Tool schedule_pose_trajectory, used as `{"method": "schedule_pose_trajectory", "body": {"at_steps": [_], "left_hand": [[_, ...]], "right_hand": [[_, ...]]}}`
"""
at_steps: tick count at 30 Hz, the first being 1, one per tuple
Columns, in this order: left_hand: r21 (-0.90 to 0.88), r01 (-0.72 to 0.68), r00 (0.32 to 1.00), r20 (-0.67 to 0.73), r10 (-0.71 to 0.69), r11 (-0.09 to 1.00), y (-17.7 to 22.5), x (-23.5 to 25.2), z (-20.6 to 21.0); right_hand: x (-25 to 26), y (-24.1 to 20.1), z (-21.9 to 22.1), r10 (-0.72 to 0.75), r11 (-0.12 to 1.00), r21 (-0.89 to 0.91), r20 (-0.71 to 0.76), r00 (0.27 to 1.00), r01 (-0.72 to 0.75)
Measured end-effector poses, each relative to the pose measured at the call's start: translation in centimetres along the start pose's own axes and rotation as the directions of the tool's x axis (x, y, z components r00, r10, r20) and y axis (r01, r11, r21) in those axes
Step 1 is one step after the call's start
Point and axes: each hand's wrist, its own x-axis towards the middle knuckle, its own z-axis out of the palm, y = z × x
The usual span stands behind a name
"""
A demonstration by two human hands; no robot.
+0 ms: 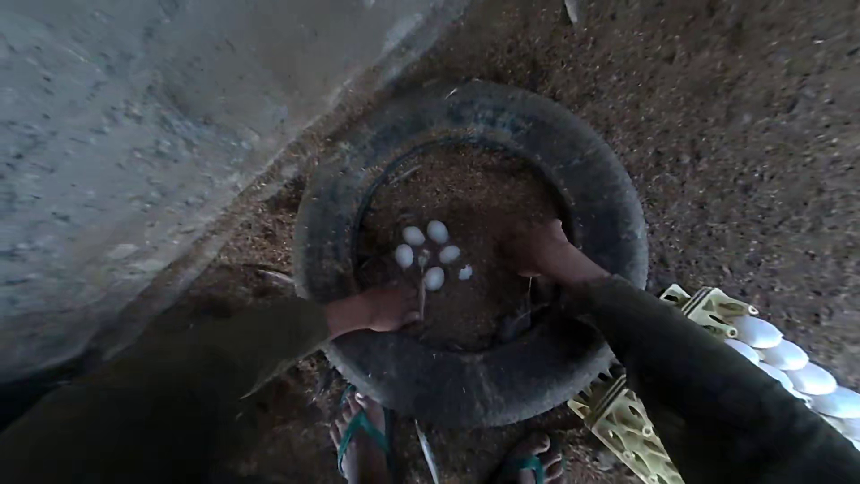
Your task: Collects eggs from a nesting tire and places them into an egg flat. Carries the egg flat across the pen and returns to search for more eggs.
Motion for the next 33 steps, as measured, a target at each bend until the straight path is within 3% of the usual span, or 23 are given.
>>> {"method": "schedule_pose_trajectory", "body": {"at_steps": [2, 5, 6, 8, 10, 13, 17, 22, 28, 33], "left_hand": [[-0.082, -0.023, 0.993, 0.113, 0.032, 0.996, 2.5, -1.4, -0.8], [-0.11, 0.024, 0.978, 0.206, 0.0, 0.994, 5.5, -3.2, -3.5], [-0.125, 0.072, 0.984, 0.169, -0.051, 0.99, 5.8, -3.7, -4.7], [-0.253, 0.159, 0.983, -0.047, -0.177, 0.954, 4.4, -4.1, -6.2], [-0.347, 0.213, 0.919, -0.246, -0.308, 0.913, 1.7, -3.0, -7.1], [-0.36, 0.273, 0.853, -0.337, -0.397, 0.892, -2.1, -0.6, -8.4], [-0.21, 0.258, 0.887, -0.336, -0.318, 0.943, -4.8, 2.6, -7.7], [-0.121, 0.257, 0.873, -0.396, -0.284, 0.959, -5.2, 4.4, -5.7], [-0.087, 0.296, 0.914, -0.264, -0.309, 0.951, -5.4, 4.3, -6.6], [-0.024, 0.237, 0.938, -0.254, -0.235, 0.971, -5.1, 3.9, -6.6]], "right_hand": [[-0.6, -1.4, -0.3, -0.036, 0.999, 0.015, -0.036, 0.999, 0.037], [-0.2, -3.9, 0.1, -0.224, 0.97, 0.043, -0.232, 0.947, 0.24], [0.2, -4.9, 0.0, -0.269, 0.953, 0.064, -0.272, 0.924, 0.296], [1.7, -6.5, -0.3, -0.322, 0.904, 0.175, -0.321, 0.891, 0.389], [4.2, -7.7, -0.2, -0.322, 0.857, 0.299, -0.325, 0.889, 0.419], [6.6, -9.0, 0.8, -0.291, 0.816, 0.389, -0.362, 0.886, 0.427], [8.2, -9.4, 2.0, -0.268, 0.825, 0.392, -0.362, 0.893, 0.407], [8.3, -9.9, 1.3, -0.232, 0.816, 0.443, -0.337, 0.913, 0.371], [9.8, -10.6, 1.0, -0.229, 0.802, 0.472, -0.324, 0.918, 0.367], [9.1, -10.2, 0.9, -0.249, 0.741, 0.593, -0.194, 0.949, 0.315]]}}
